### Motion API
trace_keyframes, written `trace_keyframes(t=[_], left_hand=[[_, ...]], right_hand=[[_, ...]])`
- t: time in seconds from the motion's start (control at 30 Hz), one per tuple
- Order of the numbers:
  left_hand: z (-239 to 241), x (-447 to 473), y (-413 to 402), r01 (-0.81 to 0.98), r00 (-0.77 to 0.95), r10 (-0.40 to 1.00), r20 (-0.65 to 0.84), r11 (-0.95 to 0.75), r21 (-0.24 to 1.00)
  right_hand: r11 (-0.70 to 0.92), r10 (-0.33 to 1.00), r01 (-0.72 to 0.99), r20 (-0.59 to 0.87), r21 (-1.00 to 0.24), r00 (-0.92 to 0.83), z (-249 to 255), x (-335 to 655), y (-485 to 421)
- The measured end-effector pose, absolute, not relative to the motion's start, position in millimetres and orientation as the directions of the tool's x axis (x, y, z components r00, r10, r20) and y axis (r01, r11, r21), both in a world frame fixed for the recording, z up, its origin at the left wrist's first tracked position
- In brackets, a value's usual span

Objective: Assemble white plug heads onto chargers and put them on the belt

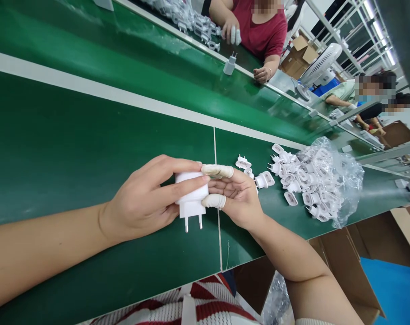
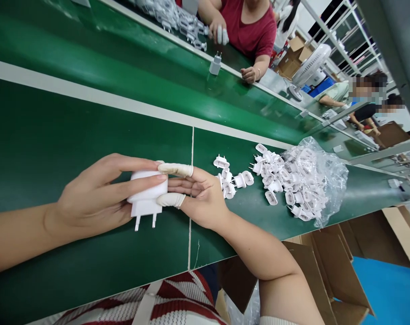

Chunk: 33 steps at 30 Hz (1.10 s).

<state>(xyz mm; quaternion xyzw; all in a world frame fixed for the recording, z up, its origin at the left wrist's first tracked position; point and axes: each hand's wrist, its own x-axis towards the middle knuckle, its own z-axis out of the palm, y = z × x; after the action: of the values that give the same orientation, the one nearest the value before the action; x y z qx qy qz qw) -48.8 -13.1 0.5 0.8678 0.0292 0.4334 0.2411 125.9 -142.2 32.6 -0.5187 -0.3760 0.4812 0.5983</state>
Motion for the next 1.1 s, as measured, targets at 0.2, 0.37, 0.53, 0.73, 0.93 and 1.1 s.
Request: trace_keyframes(t=[0.2, 0.37, 0.53, 0.73, 0.93, 1.1], left_hand=[[-6, -46, -17, -0.215, 0.712, 0.351, 0.609, -0.717, 0.664], [-9, -50, -23, -0.210, 0.811, 0.419, 0.409, -0.445, 0.871], [-7, -49, -22, -0.248, 0.839, 0.417, 0.349, -0.278, 0.928], [-8, -49, -20, -0.222, 0.845, 0.432, 0.316, -0.254, 0.941], [-4, -47, -20, -0.205, 0.847, 0.451, 0.282, -0.212, 0.955], [-5, -46, -21, -0.211, 0.827, 0.494, 0.266, -0.166, 0.963]], right_hand=[[-0.147, 0.916, -0.316, -0.249, -0.937, 0.315, 35, 131, -137], [-0.075, 0.916, -0.128, -0.119, -0.989, 0.382, 33, 132, -139], [-0.046, 0.928, -0.032, -0.054, -0.998, 0.369, 33, 129, -141], [-0.058, 0.927, 0.043, -0.038, -0.997, 0.372, 31, 130, -142], [0.048, 0.943, 0.176, 0.103, -0.983, 0.316, 28, 132, -146], [0.214, 0.900, 0.502, 0.370, -0.838, 0.233, 32, 134, -152]])
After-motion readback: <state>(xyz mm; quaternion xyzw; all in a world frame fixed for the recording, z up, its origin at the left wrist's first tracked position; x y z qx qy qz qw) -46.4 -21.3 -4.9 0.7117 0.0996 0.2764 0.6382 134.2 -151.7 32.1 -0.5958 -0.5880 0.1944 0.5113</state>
